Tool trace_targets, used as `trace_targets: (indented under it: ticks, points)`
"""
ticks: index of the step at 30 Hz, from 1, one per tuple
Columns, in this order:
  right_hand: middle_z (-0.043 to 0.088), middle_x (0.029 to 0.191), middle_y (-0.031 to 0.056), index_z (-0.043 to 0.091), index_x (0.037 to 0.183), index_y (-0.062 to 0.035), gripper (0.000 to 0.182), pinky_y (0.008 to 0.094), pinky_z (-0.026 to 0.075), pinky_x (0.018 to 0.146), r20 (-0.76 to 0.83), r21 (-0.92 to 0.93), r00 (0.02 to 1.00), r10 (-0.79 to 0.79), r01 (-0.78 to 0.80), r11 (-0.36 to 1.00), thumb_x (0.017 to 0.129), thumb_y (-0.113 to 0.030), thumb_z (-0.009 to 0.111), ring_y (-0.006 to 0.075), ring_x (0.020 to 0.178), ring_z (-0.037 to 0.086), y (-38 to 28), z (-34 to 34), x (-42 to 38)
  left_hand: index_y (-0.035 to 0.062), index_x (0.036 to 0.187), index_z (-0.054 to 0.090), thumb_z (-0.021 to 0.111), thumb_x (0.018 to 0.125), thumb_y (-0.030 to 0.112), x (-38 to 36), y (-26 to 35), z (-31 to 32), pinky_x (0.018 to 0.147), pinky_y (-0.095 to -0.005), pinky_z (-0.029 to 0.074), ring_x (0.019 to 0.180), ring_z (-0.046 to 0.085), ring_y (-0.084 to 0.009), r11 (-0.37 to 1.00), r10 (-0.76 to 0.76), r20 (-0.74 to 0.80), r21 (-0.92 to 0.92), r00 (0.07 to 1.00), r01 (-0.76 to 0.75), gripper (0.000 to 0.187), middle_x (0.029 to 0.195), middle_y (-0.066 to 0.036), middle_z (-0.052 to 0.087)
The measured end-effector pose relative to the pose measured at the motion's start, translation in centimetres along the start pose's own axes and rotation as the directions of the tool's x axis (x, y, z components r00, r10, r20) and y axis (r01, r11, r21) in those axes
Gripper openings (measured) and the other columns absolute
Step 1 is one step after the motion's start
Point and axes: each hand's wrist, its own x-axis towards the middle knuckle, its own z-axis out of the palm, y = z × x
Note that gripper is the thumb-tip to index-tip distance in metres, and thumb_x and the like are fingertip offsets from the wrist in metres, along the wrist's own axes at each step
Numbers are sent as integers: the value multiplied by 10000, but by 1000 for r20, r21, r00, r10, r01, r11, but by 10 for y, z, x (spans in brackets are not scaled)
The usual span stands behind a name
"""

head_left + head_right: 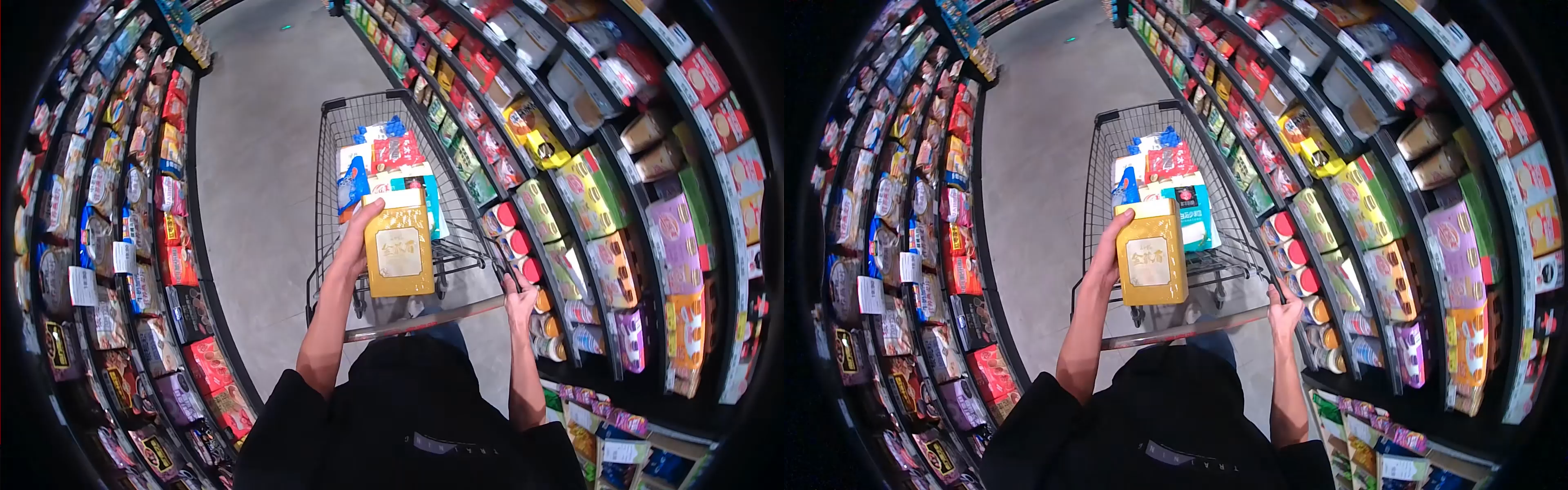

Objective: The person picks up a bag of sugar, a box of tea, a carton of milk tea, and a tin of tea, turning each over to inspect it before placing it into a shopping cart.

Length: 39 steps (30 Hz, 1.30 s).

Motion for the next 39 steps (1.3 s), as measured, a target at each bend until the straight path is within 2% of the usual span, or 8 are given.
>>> trace_targets:
  ticks: [6, 10, 12, 16, 17, 23, 32, 39]
  points:
    - [722, 956, 175, 648, 1148, 26, 368, 351, 520, 799, 281, -264, 958, -60, 137, 955, 819, -130, 700, 247, 880, 699, -26, 21, 71, 9, 1306, 497, 619, 903, 395, 21, 8, -15, 887, -343, 534, 1044, 649, -218, 997, -33, -60, -71, 998, 28, 571, 1176, -139, 634]
    - [702, 785, 164, 657, 1059, 21, 289, 351, 517, 699, 326, -506, 942, -80, 245, 827, 783, -62, 658, 234, 753, 695, -31, 71, 123, 17, 1287, 521, 611, 900, 421, 49, -1, -56, 859, -349, 552, 1001, 669, -234, 981, -37, -125, -195, 991, 12, 567, 1166, -135, 649]
    - [681, 960, 261, 664, 1089, -16, 318, 433, 510, 831, 409, -447, 910, 66, 137, 884, 786, -104, 625, 423, 931, 657, -62, 77, 129, 22, 1283, 527, 608, 897, 437, 62, 1, -79, 848, -358, 557, 987, 674, -240, 959, -74, -101, -280, 992, 43, 573, 1153, -137, 655]
    - [685, 849, 237, 683, 1043, -49, 290, 420, 527, 767, 467, -392, 884, -22, 229, 891, 778, -73, 567, 384, 839, 682, -74, 112, 165, 26, 1272, 539, 598, 893, 469, 89, 21, -90, 818, -376, 569, 949, 686, -255, 923, -50, -127, -384, 991, -3, 585, 1117, -144, 668]
    - [675, 735, 118, 660, 1015, 19, 211, 333, 533, 655, 446, -403, 890, -93, 292, 868, 833, -24, 561, 205, 665, 680, -57, 127, 177, 25, 1271, 539, 597, 894, 468, 96, 30, -91, 820, -375, 569, 950, 686, -256, 930, -21, -169, -366, 985, -43, 585, 1117, -143, 668]
    - [656, 687, 18, 670, 932, -31, 137, 263, 436, 451, 485, -114, 874, 15, 46, 992, 873, -154, 660, 78, 480, 537, -106, 197, 232, -2, 1300, 499, 617, 903, 398, 152, 120, -60, 854, -365, 560, 1003, 669, -250, 972, 34, -215, -221, 976, -83, 576, 1174, -166, 636]
    - [588, 734, 1, 663, 924, -4, 107, 289, 591, 561, 518, 1, 855, 20, -24, 1000, 888, -105, 663, 94, 640, 592, -176, 317, 324, 8, 1264, 525, 653, 904, 397, 255, 227, -18, 860, -321, 554, 990, 671, -202, 989, 93, -144, -97, 985, -107, 546, 1131, -114, 660]
    - [624, 703, -1, 651, 893, -28, 96, 236, 479, 479, 466, -49, 884, 45, -25, 999, 865, -106, 701, 86, 582, 615, -225, 409, 384, 6, 1277, 519, 638, 928, 398, 339, 283, -75, 873, -318, 571, 1012, 679, -215, 947, 4, 22, -321, 1000, 3, 538, 1163, -137, 661]
